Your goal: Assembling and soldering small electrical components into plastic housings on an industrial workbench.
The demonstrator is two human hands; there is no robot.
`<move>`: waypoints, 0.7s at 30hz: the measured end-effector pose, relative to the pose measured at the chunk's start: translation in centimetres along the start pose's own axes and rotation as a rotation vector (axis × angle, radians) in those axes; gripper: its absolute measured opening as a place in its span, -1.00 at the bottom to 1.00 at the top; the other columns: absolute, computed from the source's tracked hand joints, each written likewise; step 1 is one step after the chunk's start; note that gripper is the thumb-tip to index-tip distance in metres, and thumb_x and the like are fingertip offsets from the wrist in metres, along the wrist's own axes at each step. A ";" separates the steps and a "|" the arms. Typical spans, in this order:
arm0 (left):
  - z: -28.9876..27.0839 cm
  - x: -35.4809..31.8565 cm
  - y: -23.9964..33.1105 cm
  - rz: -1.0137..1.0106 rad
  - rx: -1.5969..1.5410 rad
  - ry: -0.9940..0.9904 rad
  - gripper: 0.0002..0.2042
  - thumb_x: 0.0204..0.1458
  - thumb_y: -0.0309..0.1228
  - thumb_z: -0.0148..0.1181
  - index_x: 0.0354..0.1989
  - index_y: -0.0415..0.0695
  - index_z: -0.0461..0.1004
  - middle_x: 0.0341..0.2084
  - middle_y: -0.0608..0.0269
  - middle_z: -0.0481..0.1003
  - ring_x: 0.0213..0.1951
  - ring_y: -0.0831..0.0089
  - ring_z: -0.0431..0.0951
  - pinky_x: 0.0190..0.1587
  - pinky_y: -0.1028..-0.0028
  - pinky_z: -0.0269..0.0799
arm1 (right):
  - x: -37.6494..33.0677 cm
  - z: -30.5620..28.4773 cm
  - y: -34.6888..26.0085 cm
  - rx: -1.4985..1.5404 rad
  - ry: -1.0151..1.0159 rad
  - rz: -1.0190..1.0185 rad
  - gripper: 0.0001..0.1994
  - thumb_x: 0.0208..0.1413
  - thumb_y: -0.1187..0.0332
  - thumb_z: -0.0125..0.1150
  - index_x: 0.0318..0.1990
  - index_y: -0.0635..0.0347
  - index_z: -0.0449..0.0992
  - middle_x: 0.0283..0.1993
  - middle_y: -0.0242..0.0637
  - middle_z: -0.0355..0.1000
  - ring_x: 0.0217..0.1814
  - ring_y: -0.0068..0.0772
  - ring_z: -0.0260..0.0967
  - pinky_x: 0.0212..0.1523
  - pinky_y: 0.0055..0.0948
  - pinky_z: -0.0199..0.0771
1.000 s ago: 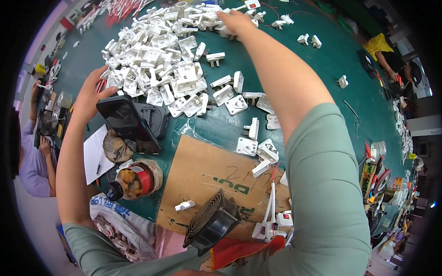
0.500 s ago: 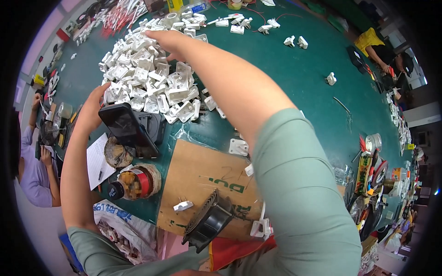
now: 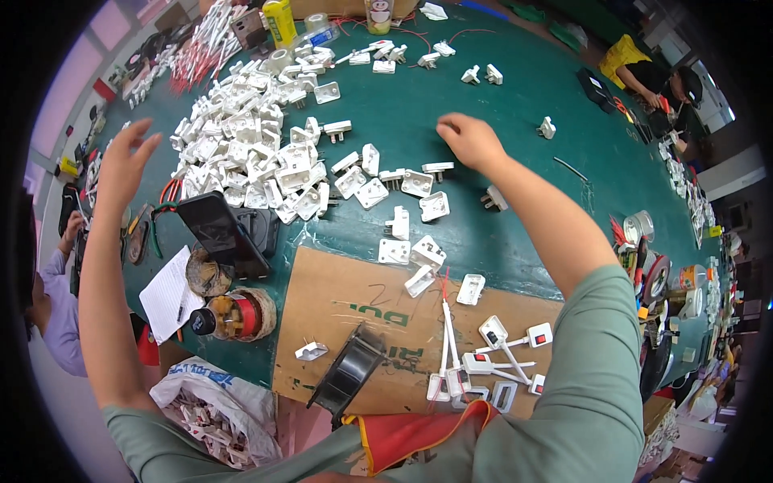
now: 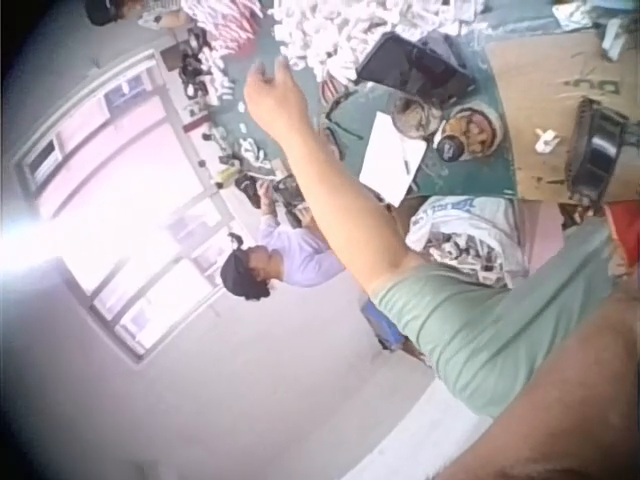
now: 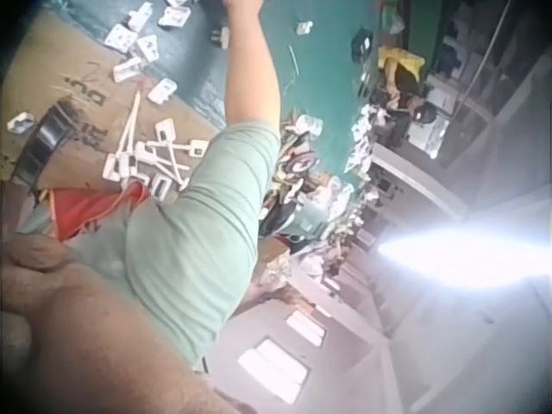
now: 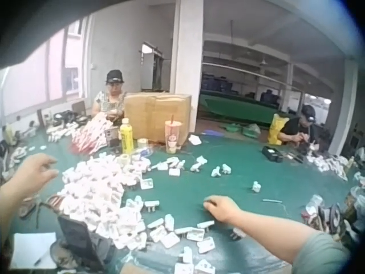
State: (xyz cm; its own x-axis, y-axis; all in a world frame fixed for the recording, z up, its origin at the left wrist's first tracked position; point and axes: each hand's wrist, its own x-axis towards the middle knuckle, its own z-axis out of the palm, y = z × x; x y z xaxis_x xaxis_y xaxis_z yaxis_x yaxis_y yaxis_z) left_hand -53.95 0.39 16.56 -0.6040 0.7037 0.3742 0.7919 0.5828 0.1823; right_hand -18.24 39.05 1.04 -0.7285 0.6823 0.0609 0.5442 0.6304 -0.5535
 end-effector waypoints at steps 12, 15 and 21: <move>15.0 13.6 19.7 0.335 0.332 -0.407 -0.64 0.07 -0.22 0.15 0.00 -0.12 0.50 -0.01 0.04 0.47 0.04 0.07 0.46 0.10 0.19 0.34 | -1.1 0.2 5.9 0.337 0.006 -0.012 -0.70 0.18 0.18 0.07 -0.02 0.08 0.54 -0.12 -0.24 0.52 -0.06 -0.26 0.45 -0.02 -0.35 0.42; 19.5 14.0 21.3 0.330 0.440 -0.442 -0.63 0.12 -0.18 0.09 0.10 0.03 0.45 0.17 0.13 0.33 0.20 0.13 0.28 0.20 0.05 0.19 | -1.7 0.6 5.7 0.217 0.092 -0.120 -0.70 0.18 0.17 0.05 -0.04 0.06 0.55 -0.09 -0.23 0.50 -0.03 -0.18 0.43 0.00 -0.30 0.41; 26.0 16.0 22.2 0.237 0.561 -0.469 -0.57 0.21 -0.10 -0.08 0.26 0.23 0.31 0.38 0.24 0.03 0.42 0.05 -0.14 0.35 -0.15 -0.21 | -2.1 0.5 5.4 0.148 0.102 -0.171 -0.73 0.17 0.16 0.03 -0.09 0.01 0.56 -0.09 -0.28 0.47 0.00 -0.19 0.40 0.02 -0.29 0.40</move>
State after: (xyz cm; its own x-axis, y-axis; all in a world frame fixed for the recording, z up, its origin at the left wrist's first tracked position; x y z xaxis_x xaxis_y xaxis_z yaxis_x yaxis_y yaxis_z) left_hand -48.34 35.16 2.92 -0.4980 0.8612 -0.1021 0.8163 0.4257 -0.3904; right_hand -14.00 40.84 -2.52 -0.7551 0.6086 0.2436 0.3437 0.6840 -0.6434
